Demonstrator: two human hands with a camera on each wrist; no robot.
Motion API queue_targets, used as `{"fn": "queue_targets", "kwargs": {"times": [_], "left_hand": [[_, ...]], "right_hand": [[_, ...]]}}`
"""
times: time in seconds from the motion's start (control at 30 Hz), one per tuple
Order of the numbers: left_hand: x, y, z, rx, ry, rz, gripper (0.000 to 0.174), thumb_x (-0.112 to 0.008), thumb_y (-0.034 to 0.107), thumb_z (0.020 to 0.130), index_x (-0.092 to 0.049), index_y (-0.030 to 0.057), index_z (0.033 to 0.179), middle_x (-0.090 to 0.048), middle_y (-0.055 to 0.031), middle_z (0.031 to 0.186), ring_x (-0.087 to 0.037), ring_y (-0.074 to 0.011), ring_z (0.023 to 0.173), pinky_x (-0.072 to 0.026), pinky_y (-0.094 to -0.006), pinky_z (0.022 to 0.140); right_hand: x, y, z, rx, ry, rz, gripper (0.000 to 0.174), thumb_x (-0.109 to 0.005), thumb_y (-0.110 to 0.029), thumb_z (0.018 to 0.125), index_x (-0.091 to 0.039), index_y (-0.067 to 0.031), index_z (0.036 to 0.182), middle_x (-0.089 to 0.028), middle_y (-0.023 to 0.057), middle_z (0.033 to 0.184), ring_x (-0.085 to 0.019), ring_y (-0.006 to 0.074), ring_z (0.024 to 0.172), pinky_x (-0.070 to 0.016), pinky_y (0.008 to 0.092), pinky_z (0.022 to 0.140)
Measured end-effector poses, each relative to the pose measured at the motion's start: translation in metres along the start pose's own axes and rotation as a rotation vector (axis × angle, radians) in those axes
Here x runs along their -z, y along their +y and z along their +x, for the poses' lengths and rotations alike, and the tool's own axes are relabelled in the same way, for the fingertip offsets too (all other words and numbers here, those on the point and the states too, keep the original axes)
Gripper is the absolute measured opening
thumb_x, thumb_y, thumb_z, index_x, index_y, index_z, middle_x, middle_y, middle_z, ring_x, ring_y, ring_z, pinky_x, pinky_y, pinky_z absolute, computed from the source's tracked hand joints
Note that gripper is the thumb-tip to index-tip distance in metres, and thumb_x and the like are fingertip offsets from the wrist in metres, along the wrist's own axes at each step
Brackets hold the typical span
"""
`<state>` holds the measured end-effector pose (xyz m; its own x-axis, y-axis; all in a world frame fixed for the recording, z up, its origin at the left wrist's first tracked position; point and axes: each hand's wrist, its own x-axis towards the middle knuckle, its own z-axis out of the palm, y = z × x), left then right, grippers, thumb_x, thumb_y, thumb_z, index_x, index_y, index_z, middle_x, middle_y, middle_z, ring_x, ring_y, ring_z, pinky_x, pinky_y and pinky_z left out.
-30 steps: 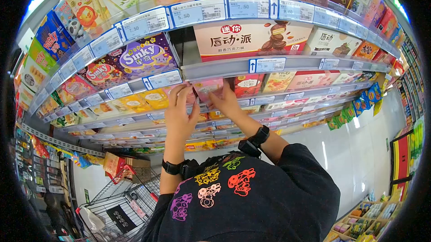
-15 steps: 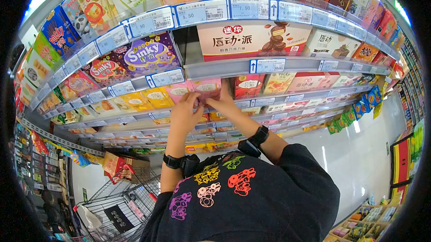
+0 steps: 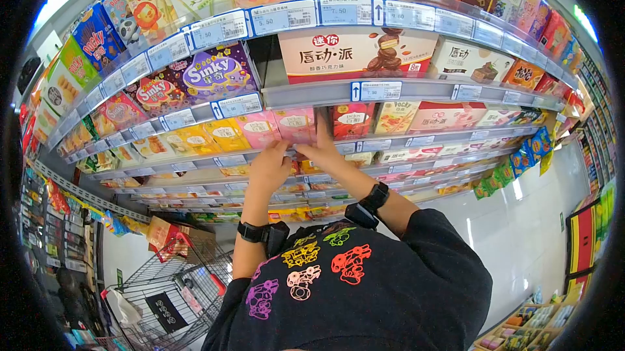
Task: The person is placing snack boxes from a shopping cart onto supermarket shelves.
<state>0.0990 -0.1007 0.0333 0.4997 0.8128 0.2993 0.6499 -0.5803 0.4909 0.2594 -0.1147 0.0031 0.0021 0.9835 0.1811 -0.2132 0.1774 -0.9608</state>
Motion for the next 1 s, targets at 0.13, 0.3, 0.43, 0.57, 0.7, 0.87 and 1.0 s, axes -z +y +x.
{"fn": "queue_targets", "kwargs": {"times": [0.13,0.3,0.43,0.57,0.7,0.87,1.0], "left_hand": [[-0.027,0.004,-0.019,-0.011,-0.036,-0.003,0.025,-0.048,0.013,0.078,-0.056,0.0042,0.1,-0.059,-0.0194,0.097,-0.057,-0.039,0.086,-0.0461,-0.0464,0.072],[-0.073,0.012,-0.062,0.14,-0.32,-0.113,0.026,-0.046,0.016,0.08,-0.056,0.0033,0.101,-0.059,-0.0226,0.098,-0.057,-0.0404,0.087,-0.0457,-0.0462,0.076],[-0.172,-0.02,-0.138,0.249,-0.356,-0.295,0.029,-0.045,0.022,0.085,-0.056,0.0054,0.106,-0.061,-0.0203,0.098,-0.06,-0.036,0.085,-0.0462,-0.045,0.074],[-0.219,-0.005,-0.236,0.786,-0.406,-1.013,0.028,-0.047,0.027,0.087,-0.055,0.0089,0.107,-0.062,-0.0114,0.098,-0.062,-0.0238,0.079,-0.0466,-0.0386,0.065],[-0.275,0.0,-0.37,1.302,-0.068,-1.219,0.032,-0.05,0.031,0.086,-0.056,0.0105,0.111,-0.062,-0.003,0.096,-0.06,-0.0173,0.077,-0.0448,-0.0329,0.064],[-0.303,0.018,-0.584,1.75,0.472,-1.507,0.043,-0.045,0.026,0.085,-0.043,0.0033,0.121,-0.054,-0.0181,0.111,-0.06,-0.0302,0.085,-0.0476,-0.0398,0.066],[-0.281,0.044,-0.677,1.932,0.965,-1.539,0.043,-0.045,0.026,0.084,-0.043,0.002,0.12,-0.055,-0.0194,0.11,-0.06,-0.0302,0.087,-0.0482,-0.0413,0.068]], "right_hand": [[0.012,0.012,-0.023,-0.005,0.006,-0.208,0.091,-0.059,-0.004,0.079,0.008,-0.0049,0.14,-0.037,0.0207,0.13,-0.061,0.0191,0.081,-0.0513,0.0292,0.062],[0.019,0.002,-0.08,-0.079,-0.025,-0.278,0.089,-0.057,0.004,0.076,0.0,-0.0112,0.143,-0.055,0.014,0.108,-0.057,0.0106,0.068,-0.0468,0.0249,0.059],[0.031,0.017,-0.124,0.265,-0.081,-0.549,0.062,-0.057,0.001,0.076,-0.035,-0.0087,0.133,-0.062,0.006,0.083,-0.054,0.0078,0.058,-0.0438,0.0232,0.053],[0.07,0.128,-0.166,-0.159,-0.36,-0.595,0.031,-0.054,-0.006,0.079,-0.055,-0.0045,0.11,-0.063,0.004,0.08,-0.055,0.0102,0.056,-0.0453,0.0246,0.05],[0.148,0.275,-0.246,-0.928,-0.457,-0.439,0.027,-0.059,-0.024,0.08,-0.057,-0.002,0.096,-0.06,0.0118,0.08,-0.062,0.0227,0.066,-0.0531,0.0366,0.06],[0.147,0.292,-0.293,-1.416,-0.221,-0.526,0.033,-0.055,-0.021,0.08,-0.048,-0.0002,0.104,-0.056,0.0197,0.096,-0.061,0.0285,0.075,-0.0521,0.0396,0.061],[0.072,0.304,-0.298,-1.316,-0.389,-0.593,0.036,-0.054,-0.023,0.08,-0.047,0.0018,0.106,-0.056,0.0201,0.098,-0.062,0.0299,0.076,-0.0525,0.0409,0.062]]}}
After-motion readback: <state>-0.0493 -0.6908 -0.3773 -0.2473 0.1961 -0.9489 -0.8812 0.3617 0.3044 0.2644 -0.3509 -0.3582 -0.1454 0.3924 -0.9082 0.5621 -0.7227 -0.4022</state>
